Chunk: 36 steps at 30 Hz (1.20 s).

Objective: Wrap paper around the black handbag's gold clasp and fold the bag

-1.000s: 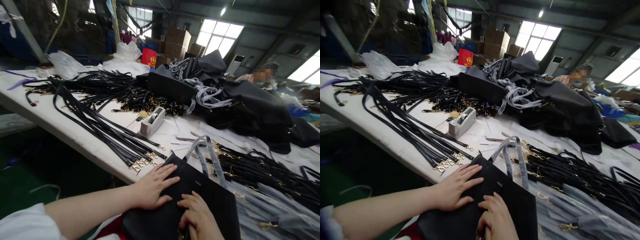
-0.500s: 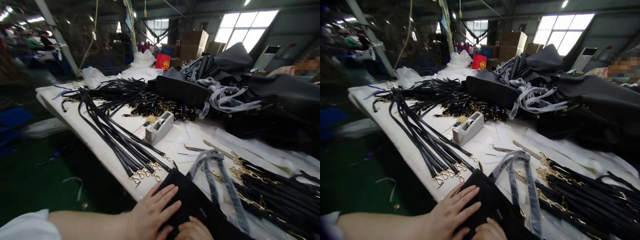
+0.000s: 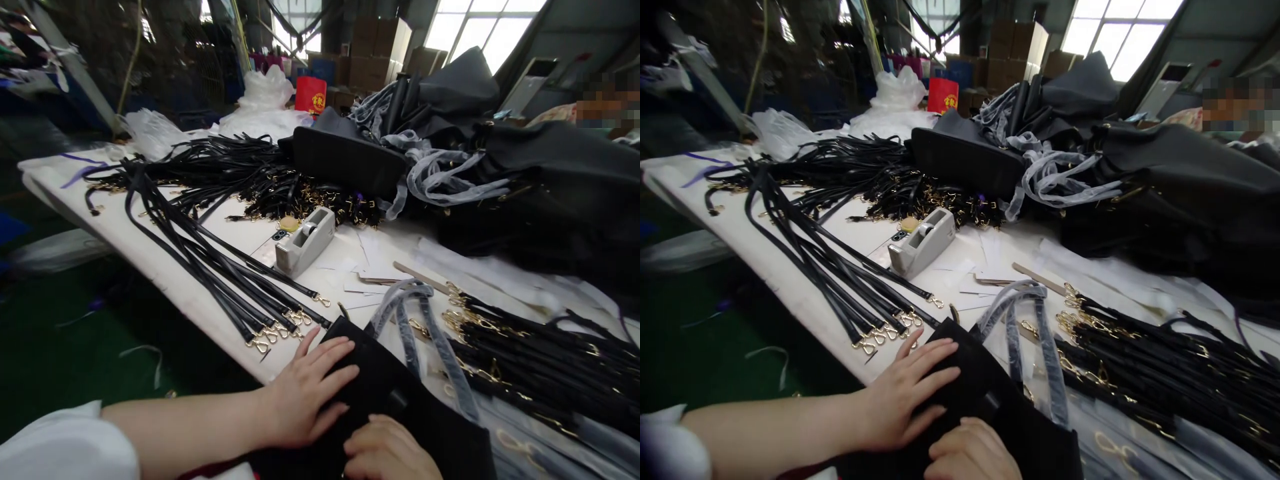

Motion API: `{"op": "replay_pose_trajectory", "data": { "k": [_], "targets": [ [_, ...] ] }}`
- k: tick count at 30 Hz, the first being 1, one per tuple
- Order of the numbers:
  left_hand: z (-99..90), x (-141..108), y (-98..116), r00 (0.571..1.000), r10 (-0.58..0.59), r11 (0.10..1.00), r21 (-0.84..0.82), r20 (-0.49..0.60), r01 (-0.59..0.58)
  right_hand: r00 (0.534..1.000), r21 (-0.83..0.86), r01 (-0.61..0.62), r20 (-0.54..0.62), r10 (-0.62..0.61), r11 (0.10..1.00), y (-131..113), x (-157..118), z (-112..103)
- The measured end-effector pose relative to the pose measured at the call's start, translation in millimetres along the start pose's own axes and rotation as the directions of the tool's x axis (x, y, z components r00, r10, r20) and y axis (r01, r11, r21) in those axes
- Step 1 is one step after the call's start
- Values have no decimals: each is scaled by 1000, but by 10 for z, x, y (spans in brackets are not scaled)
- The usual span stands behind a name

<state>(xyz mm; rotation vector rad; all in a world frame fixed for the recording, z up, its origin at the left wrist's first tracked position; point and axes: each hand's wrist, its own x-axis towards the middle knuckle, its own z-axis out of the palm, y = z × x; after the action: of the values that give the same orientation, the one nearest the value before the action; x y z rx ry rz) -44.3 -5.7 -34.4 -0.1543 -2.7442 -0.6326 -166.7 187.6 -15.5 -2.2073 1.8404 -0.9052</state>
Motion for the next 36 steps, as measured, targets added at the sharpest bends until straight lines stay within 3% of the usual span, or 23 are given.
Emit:
{"op": "replay_pose_trajectory", "data": {
  "k": [4,8,12,17,22,25,27,29,30,33,34,36],
  "targets": [
    [-85,455,7,996,83,994,-76,29,-80,976,-11,-119,-184,115,993,-134,213,-88],
    [86,731,25,990,127,988,-93,58,-122,951,4,-237,-202,233,972,-143,240,-26],
    [251,763,14,992,106,989,-108,74,-98,926,-10,-337,-186,330,941,-211,246,-137],
    [232,758,-9,993,94,985,-153,71,-83,913,-28,-392,-138,384,920,-368,378,-465],
    [222,807,-63,994,94,980,-179,49,-84,858,-167,-495,-250,449,853,-339,367,-718],
    [141,775,-57,994,109,975,-195,10,-105,778,-243,-611,-360,515,753,-272,315,-810],
    [27,675,-7,986,147,965,-208,-79,-161,719,-259,-681,-413,559,685,-244,281,-858],
    [-109,515,62,944,243,934,-209,-222,-290,660,-260,-738,-465,589,622,-234,243,-902],
    [-176,424,91,899,315,903,-195,-303,-382,625,-259,-769,-498,601,585,-232,219,-922],
    [-340,197,98,730,489,794,-102,-479,-599,460,-231,-882,-614,642,411,-222,130,-986],
    [-382,151,71,702,506,782,-77,-502,-619,383,-210,-921,-647,659,330,-211,96,-1006],
    [-447,102,-11,713,494,799,-62,-497,-598,248,-172,-969,-671,699,179,-173,25,-1039]
  ]
}}
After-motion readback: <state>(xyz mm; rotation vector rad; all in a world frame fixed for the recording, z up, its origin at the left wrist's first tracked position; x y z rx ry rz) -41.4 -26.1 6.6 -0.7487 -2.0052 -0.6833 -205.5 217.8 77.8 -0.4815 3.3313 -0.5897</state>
